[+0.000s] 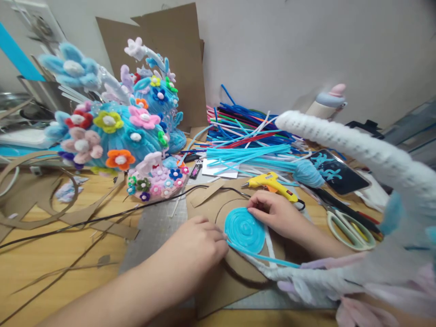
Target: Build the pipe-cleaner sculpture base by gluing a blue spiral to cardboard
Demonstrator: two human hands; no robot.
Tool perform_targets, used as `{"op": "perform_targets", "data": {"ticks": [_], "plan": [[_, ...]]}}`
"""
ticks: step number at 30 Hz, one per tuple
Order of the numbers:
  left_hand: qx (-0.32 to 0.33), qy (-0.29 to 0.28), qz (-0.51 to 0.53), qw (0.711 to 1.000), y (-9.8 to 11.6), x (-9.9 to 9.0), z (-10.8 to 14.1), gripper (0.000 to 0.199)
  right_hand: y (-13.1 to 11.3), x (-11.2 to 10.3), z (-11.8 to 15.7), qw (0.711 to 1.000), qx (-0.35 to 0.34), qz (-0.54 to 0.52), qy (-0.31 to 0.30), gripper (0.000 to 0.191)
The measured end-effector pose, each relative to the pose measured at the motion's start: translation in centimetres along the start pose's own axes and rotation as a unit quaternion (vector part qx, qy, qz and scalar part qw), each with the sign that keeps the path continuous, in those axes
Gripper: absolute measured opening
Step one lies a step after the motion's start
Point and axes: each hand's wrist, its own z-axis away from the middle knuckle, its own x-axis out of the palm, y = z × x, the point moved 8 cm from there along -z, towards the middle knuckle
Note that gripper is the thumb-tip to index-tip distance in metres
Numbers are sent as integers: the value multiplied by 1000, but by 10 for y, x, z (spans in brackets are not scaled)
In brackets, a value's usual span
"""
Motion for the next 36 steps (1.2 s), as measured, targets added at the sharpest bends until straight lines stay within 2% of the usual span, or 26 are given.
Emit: {"op": "perform_targets", "data": {"ticks": [4, 12, 22, 30, 36], "plan": [[-4, -3, 3, 1000, 0, 0, -1, 11, -3, 2, -2, 999, -14, 33, 3, 7], [3, 6, 0, 1000, 0, 0, -1, 14, -24, -3, -3, 988, -82, 135, 1, 9], [3, 7, -13, 1000, -1, 2, -2, 15, -36, 0, -4, 974, -124, 188, -3, 9], [2, 8, -11, 1000, -2, 2, -1, 16, -42, 1, -2, 969, -140, 202, 15, 15], [-5, 2, -11, 1000, -2, 2, -1, 16, -44, 4, 0, 974, -167, 153, 31, 15]]}}
